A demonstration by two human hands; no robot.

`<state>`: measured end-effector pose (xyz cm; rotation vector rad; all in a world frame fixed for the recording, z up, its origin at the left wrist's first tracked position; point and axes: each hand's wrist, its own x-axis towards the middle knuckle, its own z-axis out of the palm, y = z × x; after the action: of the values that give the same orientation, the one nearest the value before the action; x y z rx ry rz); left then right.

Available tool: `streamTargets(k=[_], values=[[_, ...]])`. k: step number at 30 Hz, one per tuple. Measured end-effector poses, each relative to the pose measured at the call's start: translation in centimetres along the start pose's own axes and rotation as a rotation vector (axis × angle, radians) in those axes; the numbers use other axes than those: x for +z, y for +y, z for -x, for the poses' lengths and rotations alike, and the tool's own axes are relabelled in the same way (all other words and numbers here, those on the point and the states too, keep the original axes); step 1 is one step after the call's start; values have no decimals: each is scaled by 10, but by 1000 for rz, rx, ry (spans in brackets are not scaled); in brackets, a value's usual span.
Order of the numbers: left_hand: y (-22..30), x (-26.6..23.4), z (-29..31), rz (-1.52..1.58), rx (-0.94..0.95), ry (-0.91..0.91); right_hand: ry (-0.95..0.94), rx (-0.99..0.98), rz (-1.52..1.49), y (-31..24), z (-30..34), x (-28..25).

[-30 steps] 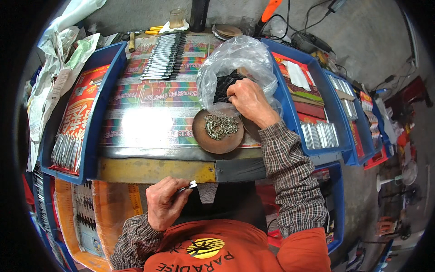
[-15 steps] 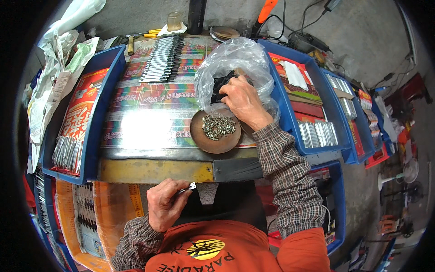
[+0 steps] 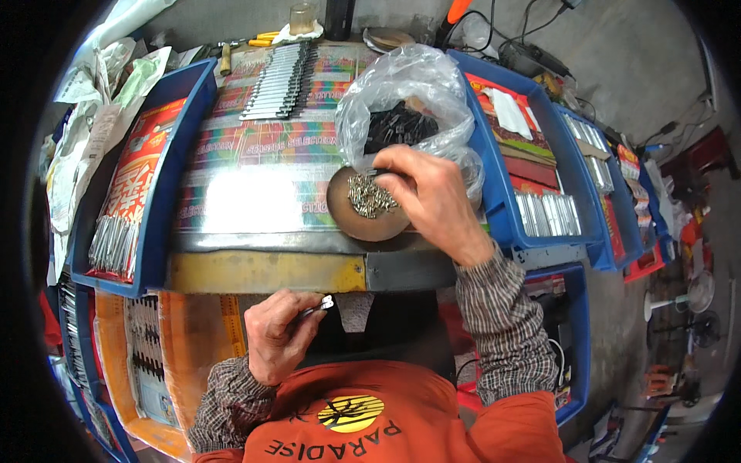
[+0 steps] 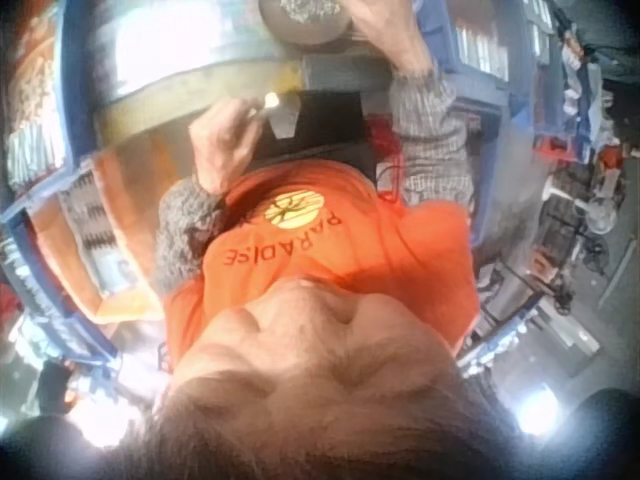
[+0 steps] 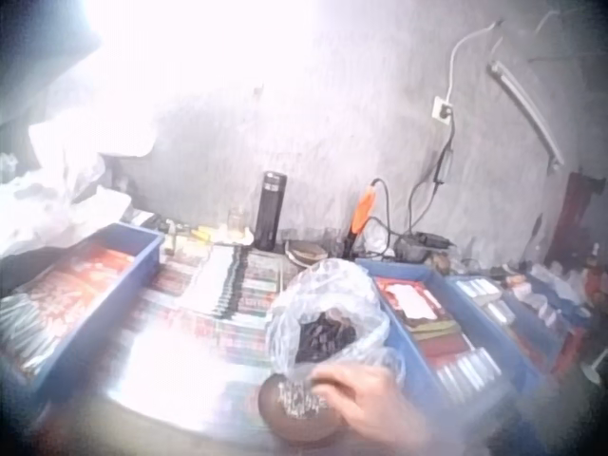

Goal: The person assembles small electronic components by hand, inserting metal parts into plastic housings.

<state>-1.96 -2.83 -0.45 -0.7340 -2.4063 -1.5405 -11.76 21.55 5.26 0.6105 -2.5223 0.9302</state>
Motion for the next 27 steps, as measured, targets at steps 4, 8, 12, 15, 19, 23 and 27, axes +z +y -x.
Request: streamTargets(k=[4, 8, 12, 15, 19, 23, 27], values=[[8, -1, 1, 23, -15, -28, -77, 238, -468, -38, 44, -3], [15, 0, 0, 27, -11, -64, -85, 335, -758, -50, 80, 5], [18, 5, 4, 46, -5, -79, -95, 299, -709, -57, 102, 9], [19, 6, 6, 25, -3, -99, -66, 297, -684, -62, 113, 14], [21, 10, 10, 25, -15, -129, -50, 346, -662, -63, 123, 17], [23, 13, 12, 47, -18, -135, -81, 291, -653, -62, 130, 18], [24, 15, 11, 14, -5, -162, -110, 322, -702, -61, 131, 18]])
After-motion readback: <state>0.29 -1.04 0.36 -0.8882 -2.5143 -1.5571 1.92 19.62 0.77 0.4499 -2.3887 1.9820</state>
